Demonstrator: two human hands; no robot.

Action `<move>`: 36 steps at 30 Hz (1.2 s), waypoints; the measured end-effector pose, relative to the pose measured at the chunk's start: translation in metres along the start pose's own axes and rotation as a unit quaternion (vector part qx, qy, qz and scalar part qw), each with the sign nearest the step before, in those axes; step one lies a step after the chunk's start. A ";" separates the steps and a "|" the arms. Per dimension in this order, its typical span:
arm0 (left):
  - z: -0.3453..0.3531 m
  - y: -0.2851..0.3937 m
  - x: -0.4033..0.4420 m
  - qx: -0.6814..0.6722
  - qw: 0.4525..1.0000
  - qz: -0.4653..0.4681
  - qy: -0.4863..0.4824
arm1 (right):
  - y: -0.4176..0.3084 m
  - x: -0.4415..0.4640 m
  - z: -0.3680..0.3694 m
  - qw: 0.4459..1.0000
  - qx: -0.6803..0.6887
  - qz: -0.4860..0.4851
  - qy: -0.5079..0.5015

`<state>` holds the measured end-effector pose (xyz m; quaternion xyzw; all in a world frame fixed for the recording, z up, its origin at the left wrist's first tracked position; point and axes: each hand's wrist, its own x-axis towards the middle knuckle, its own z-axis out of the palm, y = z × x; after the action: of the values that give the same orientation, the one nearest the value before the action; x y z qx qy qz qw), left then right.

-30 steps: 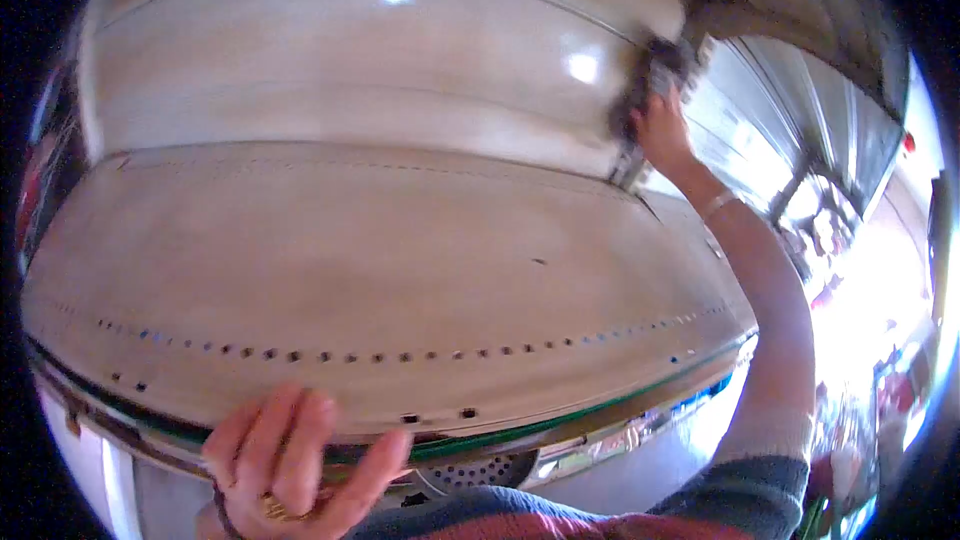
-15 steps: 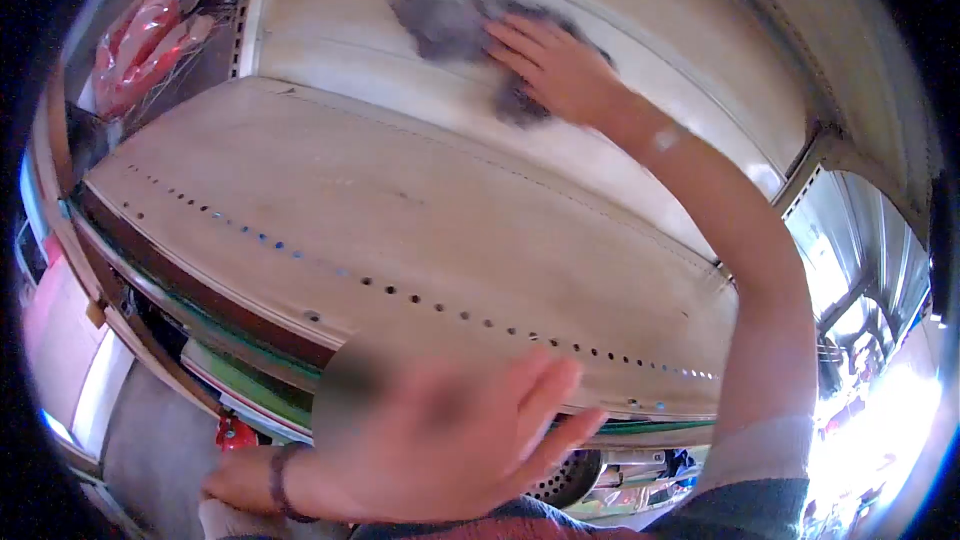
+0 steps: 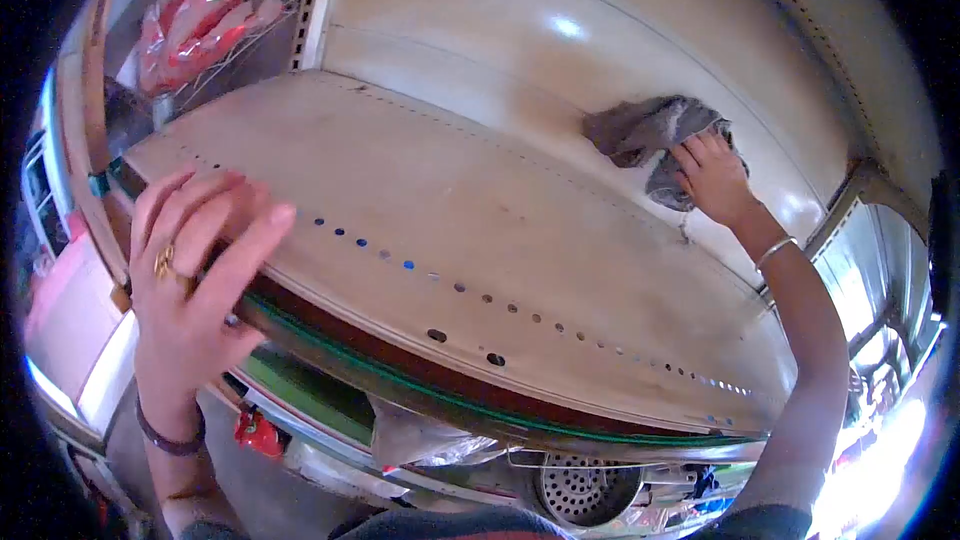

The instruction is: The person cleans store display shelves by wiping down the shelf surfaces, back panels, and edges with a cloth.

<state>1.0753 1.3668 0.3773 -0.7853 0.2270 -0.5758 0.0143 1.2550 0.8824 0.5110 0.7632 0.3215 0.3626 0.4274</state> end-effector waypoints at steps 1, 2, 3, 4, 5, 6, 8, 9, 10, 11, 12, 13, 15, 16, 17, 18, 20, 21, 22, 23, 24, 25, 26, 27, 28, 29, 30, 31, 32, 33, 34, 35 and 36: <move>0.001 -0.001 -0.001 -0.008 1.000 0.004 0.000 | 0.001 0.003 -0.001 1.000 -0.006 -0.006 0.012; 0.002 -0.005 -0.002 -0.019 1.000 0.012 -0.002 | -0.001 0.003 -0.005 1.000 -0.012 -0.007 0.022; 0.004 -0.010 -0.004 -0.038 0.999 0.020 -0.004 | -0.005 0.001 -0.008 1.000 -0.016 -0.009 0.024; 0.006 -0.011 -0.004 -0.052 0.998 0.024 0.005 | -0.007 0.001 -0.009 1.000 -0.020 0.000 0.012; 0.009 -0.014 -0.006 -0.061 0.998 0.031 0.010 | -0.008 -0.001 -0.012 1.000 -0.015 0.005 -0.013; 0.011 -0.018 -0.010 -0.071 0.997 0.034 0.017 | -0.005 0.001 -0.015 0.999 -0.014 0.006 -0.037; 0.016 -0.024 -0.015 -0.098 0.994 0.032 0.039 | -0.004 0.015 -0.027 0.998 -0.017 0.003 -0.063; 0.020 -0.029 -0.020 -0.107 0.992 0.052 0.042 | -0.009 0.023 -0.035 0.998 -0.018 0.002 -0.068; 0.023 -0.033 -0.025 -0.116 0.989 0.075 0.044 | -0.014 0.030 -0.041 0.997 -0.018 0.005 -0.073; 0.025 -0.040 -0.027 -0.125 0.986 0.100 0.047 | -0.019 0.045 -0.044 0.998 -0.014 0.005 -0.067; 0.022 -0.045 -0.022 -0.138 0.982 0.124 0.037 | -0.026 0.066 -0.043 0.998 -0.009 0.006 -0.062; 0.018 -0.051 -0.015 -0.152 0.977 0.149 0.027 | -0.034 0.091 -0.041 0.998 -0.003 0.007 -0.059; 0.020 -0.054 -0.015 -0.157 0.974 0.161 0.040 | -0.050 0.162 -0.043 0.998 0.011 -0.053 -0.041; 0.021 -0.057 -0.016 -0.146 0.973 0.173 0.043 | -0.061 0.204 -0.053 0.997 0.009 -0.061 -0.037; 0.021 -0.061 -0.017 -0.136 0.972 0.184 0.045 | -0.073 0.248 -0.060 0.997 0.009 -0.069 -0.031; 0.022 -0.064 -0.018 -0.115 0.972 0.203 0.040 | -0.079 0.290 -0.054 0.996 -0.029 -0.077 0.027; 0.022 -0.066 -0.017 -0.095 0.970 0.222 0.030 | -0.100 0.366 -0.063 0.994 -0.007 -0.047 0.098; 0.024 -0.067 -0.018 -0.102 0.969 0.223 0.038 | -0.104 0.394 -0.062 0.989 -0.008 -0.055 0.141; 0.026 -0.067 -0.019 -0.109 0.967 0.224 0.047 | -0.105 0.407 -0.060 0.981 -0.009 -0.062 0.182; 0.028 -0.068 -0.020 -0.115 0.967 0.222 0.057 | -0.101 0.402 -0.062 0.986 -0.001 -0.055 0.156; 0.026 -0.068 -0.019 -0.114 0.969 0.217 0.041 | -0.096 0.387 -0.064 0.991 0.010 -0.049 0.125; 0.023 -0.068 -0.019 -0.113 0.971 0.211 0.026 | -0.092 0.368 -0.067 0.994 0.019 -0.043 0.095; 0.020 -0.069 -0.019 -0.111 0.973 0.203 0.011 | -0.084 0.335 -0.066 0.997 0.024 -0.017 0.066; 0.019 -0.071 -0.019 -0.129 0.973 0.192 0.009 | -0.072 0.292 -0.060 0.998 0.017 -0.008 0.059; 0.019 -0.075 -0.019 -0.146 0.973 0.180 0.007 | -0.062 0.250 -0.063 0.999 0.038 0.017 0.010; 0.019 -0.077 -0.018 -0.162 0.972 0.170 0.006 | -0.052 0.205 -0.057 0.998 0.007 0.057 -0.037; 0.019 -0.080 -0.019 -0.168 0.975 0.139 0.031 | -0.042 0.163 -0.053 0.992 -0.014 0.083 -0.093; 0.017 -0.087 -0.021 -0.154 0.978 0.134 0.035 | -0.033 0.126 -0.051 0.988 -0.031 0.101 -0.115; 0.013 -0.097 -0.025 -0.138 0.981 0.128 0.039 | -0.034 0.115 -0.060 0.983 -0.047 0.119 -0.135; 0.011 -0.107 -0.029 -0.121 0.984 0.122 0.042 | -0.036 0.116 -0.059 0.981 -0.051 0.133 -0.130; 0.009 -0.114 -0.033 -0.128 0.985 0.111 0.045 | -0.039 0.120 -0.056 0.980 -0.054 0.145 -0.127; 0.010 -0.118 -0.036 -0.119 0.986 0.112 0.032 | -0.047 0.127 -0.057 0.978 -0.055 0.158 -0.125; 0.013 -0.120 -0.039 -0.113 0.987 0.112 0.018 | -0.046 0.143 -0.038 0.990 -0.038 0.123 -0.048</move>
<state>1.1192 1.4861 0.3719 -0.7409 0.3771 -0.5556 -0.0141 1.2910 1.0327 0.5247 0.7968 0.1898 0.3873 0.4232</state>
